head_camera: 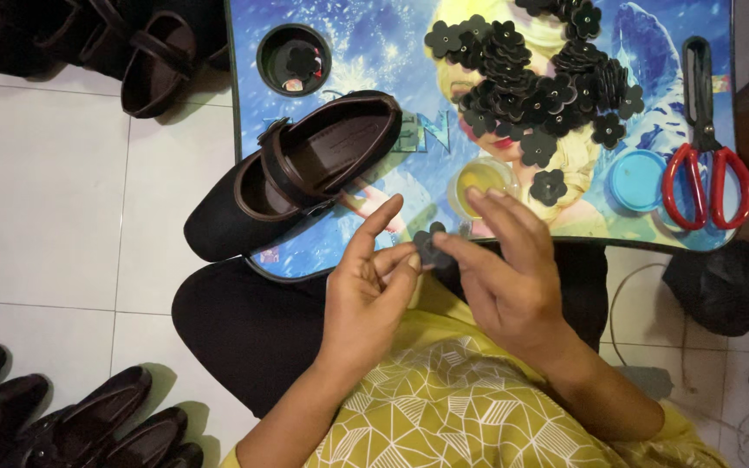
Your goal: The person sits on the floor with a lap tray, dips small black flower-shaped pieces into a container of glue, and presses them onto the strap of a black Mary Jane shoe. They work on one shoe at a time, placing flowers across the strap, with many finished shoes piled around on the floor.
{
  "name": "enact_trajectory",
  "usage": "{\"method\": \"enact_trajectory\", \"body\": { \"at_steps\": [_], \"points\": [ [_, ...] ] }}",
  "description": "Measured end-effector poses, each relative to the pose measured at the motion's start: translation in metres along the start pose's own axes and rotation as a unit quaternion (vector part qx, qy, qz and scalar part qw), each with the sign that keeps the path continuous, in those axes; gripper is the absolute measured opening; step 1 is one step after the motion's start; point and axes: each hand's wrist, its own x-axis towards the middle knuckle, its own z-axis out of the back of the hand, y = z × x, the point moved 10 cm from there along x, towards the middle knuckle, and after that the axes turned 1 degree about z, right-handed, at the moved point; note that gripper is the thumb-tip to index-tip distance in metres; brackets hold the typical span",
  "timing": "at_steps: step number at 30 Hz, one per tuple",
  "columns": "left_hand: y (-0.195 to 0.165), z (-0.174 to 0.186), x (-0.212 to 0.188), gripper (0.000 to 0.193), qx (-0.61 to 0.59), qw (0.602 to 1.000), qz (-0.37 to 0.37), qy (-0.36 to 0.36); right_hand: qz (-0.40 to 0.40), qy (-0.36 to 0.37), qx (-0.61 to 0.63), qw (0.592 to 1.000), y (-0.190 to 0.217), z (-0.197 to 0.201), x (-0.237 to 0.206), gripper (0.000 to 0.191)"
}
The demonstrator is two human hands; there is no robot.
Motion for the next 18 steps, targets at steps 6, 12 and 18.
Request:
{"method": "enact_trajectory", "body": {
  "at_steps": [6,12,18],
  "points": [
    [-0.0004,0.0035,0.0004,0.066,-0.015,1.000,0.010,-0.006,0.046,0.027,0.002,0.999,0.0096,-0.0056,-0.0042,0.040],
    [-0.0006,0.0035,0.0007,0.064,-0.035,0.999,0.001,0.006,0.016,-0.010,-0.050,0.999,0.0027,0.0011,-0.0041,0.041],
    [0.0027,0.0099,0.0017,0.065,-0.037,0.999,0.008,-0.014,0.020,-0.013,-0.023,0.999,0.0068,-0.0015,-0.0045,0.041]
  ]
}}
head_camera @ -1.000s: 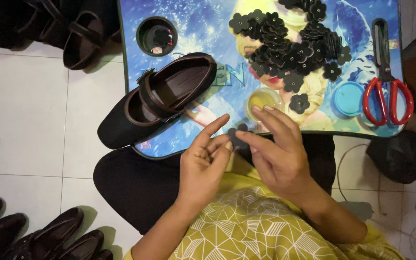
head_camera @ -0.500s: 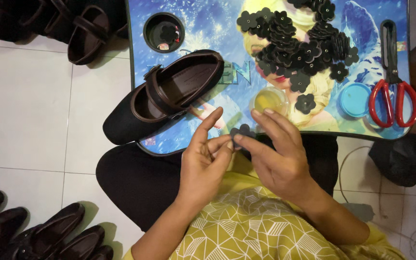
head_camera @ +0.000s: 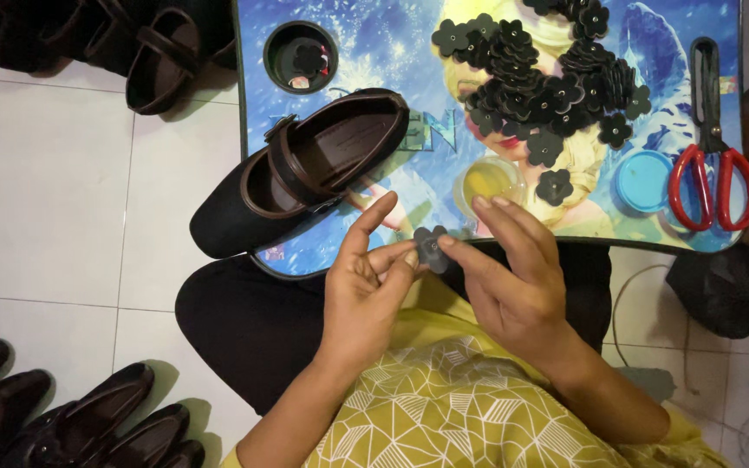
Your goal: The person sits on the floor with a lap tray, dips small black flower-shaped pieces into a container of glue, and presses them onto the strap of a black Mary Jane shoe. They work on one shoe at a time, placing flowers across the strap, with many finished shoes piled around on the floor.
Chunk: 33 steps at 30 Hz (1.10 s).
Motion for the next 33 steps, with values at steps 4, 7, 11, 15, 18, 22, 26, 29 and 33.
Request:
{"method": "enact_trajectory", "body": {
  "at_steps": [4,7,11,15,18,22,26,29,33],
  "points": [
    [-0.002,-0.001,0.003,0.064,-0.027,1.000,-0.006,0.007,0.024,0.006,0.008,1.000,0.007,-0.001,-0.002,0.041],
    [-0.002,0.000,0.003,0.063,-0.038,0.999,-0.005,0.014,0.046,0.007,0.016,0.999,0.012,-0.001,0.000,0.040],
    [-0.001,0.007,0.002,0.061,-0.048,0.999,0.002,0.014,0.006,-0.001,-0.012,1.000,0.006,0.002,0.003,0.036],
    [0.000,0.013,-0.001,0.062,-0.024,0.999,0.007,0.027,-0.032,-0.059,0.036,0.997,-0.001,0.013,0.004,0.032],
    [0.000,0.014,-0.005,0.063,-0.017,0.998,0.018,0.059,0.010,-0.026,0.104,0.994,-0.001,0.002,0.011,0.036],
    [0.002,0.018,-0.008,0.065,-0.043,0.994,0.069,0.078,0.047,0.002,0.172,0.984,0.001,-0.015,0.018,0.042],
    [-0.005,0.029,-0.012,0.061,-0.060,0.990,0.092,0.083,0.015,0.018,0.265,0.964,0.004,-0.028,0.025,0.045],
    [-0.022,0.056,-0.016,0.044,0.045,0.998,0.049,0.016,-0.049,0.047,0.258,0.964,-0.002,-0.042,0.036,0.051],
    [-0.080,0.090,-0.023,0.036,0.151,0.973,-0.135,-0.109,-0.101,0.092,0.272,0.953,-0.010,-0.060,0.065,0.062]
  ]
}}
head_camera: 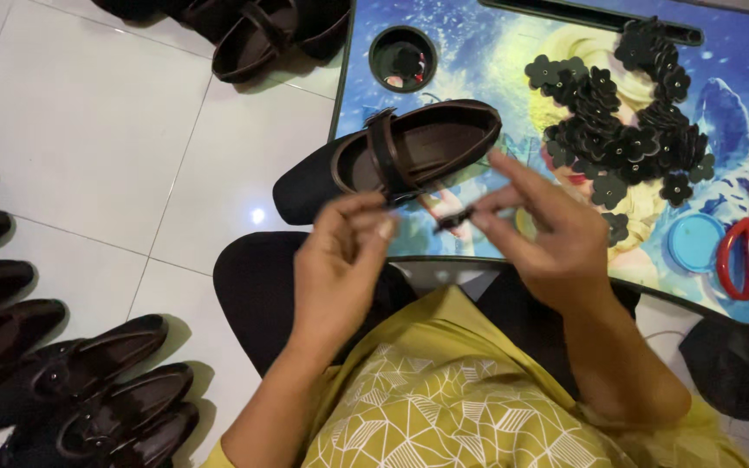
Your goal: The person sits on the floor with a lap tray, dips small black flower-shaped pieces into a container of glue, and presses them onto the strap of a black Mary Jane shoe. They work on one shoe at a time, placing flowers across the strap, with many finished shoes piled around on the floor.
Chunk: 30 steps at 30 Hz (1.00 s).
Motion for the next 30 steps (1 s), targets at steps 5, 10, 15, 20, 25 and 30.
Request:
{"method": "enact_trajectory", "body": {
  "at_steps": [5,10,15,20,25,30],
  "points": [
    [-0.022,0.022,0.033,0.044,0.122,0.991,-0.029,-0.052,0.009,0.074,0.065,0.995,0.007,-0.026,0.050,0.068],
    [-0.011,0.015,0.063,0.058,0.080,0.997,0.010,0.004,-0.028,0.120,0.089,0.988,0.002,-0.048,0.080,0.073],
    [0.001,0.005,0.108,0.067,-0.134,0.988,0.048,0.066,-0.051,0.146,0.131,0.979,-0.008,-0.059,0.102,0.073],
    [0.004,0.010,0.134,0.074,-0.119,0.984,0.105,0.084,-0.022,0.157,0.121,0.980,-0.006,-0.060,0.131,0.071],
    [-0.011,0.008,0.142,0.080,-0.129,0.984,0.068,0.104,-0.031,0.169,0.130,0.977,-0.004,-0.061,0.147,0.070],
    [-0.015,0.008,0.144,0.088,-0.167,0.978,0.053,0.111,-0.042,0.184,0.135,0.973,0.001,-0.065,0.156,0.069]
  ]
}}
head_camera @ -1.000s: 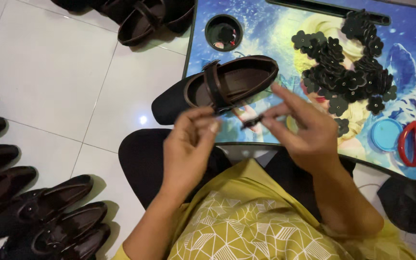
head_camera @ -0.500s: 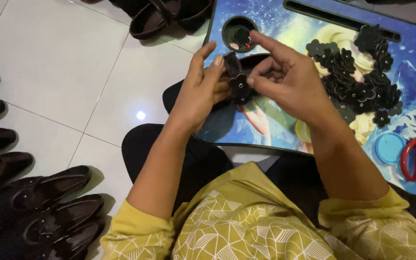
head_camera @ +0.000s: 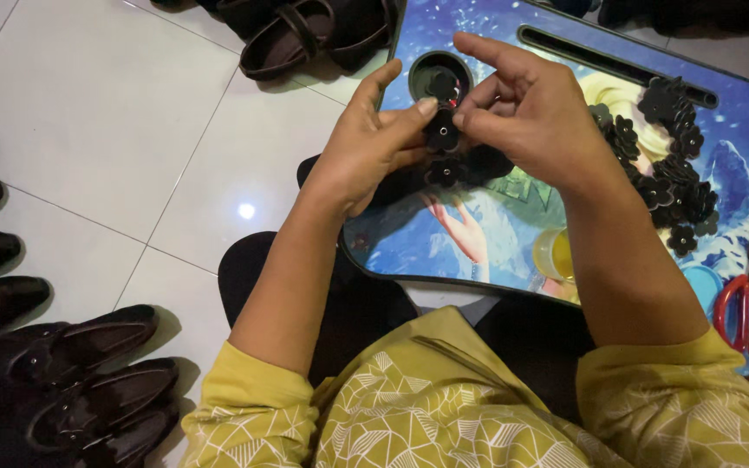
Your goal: The person sits on the floor with a lap tray, dips small black flower-shaped pieces into a container of glue, and presses them onto the strap of a black Mary Jane shoe. They work on one shoe at a time, placing flowers across the strap, with many finished shoes piled around on the floor.
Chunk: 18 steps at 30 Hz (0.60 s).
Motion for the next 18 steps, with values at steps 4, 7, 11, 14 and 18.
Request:
{"method": "enact_trajectory", "body": {
  "at_steps": [4,7,11,14,18],
  "points": [
    [-0.0003,-0.0012,0.0008,0.091,-0.015,1.000,-0.011,0.005,-0.004,-0.003,-0.012,1.000,0.0035,-0.0008,0.0024,0.068],
    [-0.0012,0.0001,0.0005,0.091,0.005,1.000,-0.018,-0.004,-0.012,-0.009,-0.011,1.000,0.0027,-0.0004,0.0039,0.068],
    [-0.0022,-0.0010,-0.0007,0.092,0.003,1.000,-0.016,-0.003,-0.012,-0.007,-0.006,1.000,0.0024,-0.0013,0.0050,0.069],
    [-0.0030,-0.0011,-0.0025,0.092,0.011,1.000,-0.018,-0.007,-0.009,0.002,-0.008,1.000,0.0027,-0.0029,0.0057,0.069],
    [-0.0023,-0.0015,-0.0033,0.091,0.017,1.000,-0.015,-0.008,-0.015,0.004,-0.004,1.000,0.0005,-0.0034,0.0049,0.068]
  ]
}}
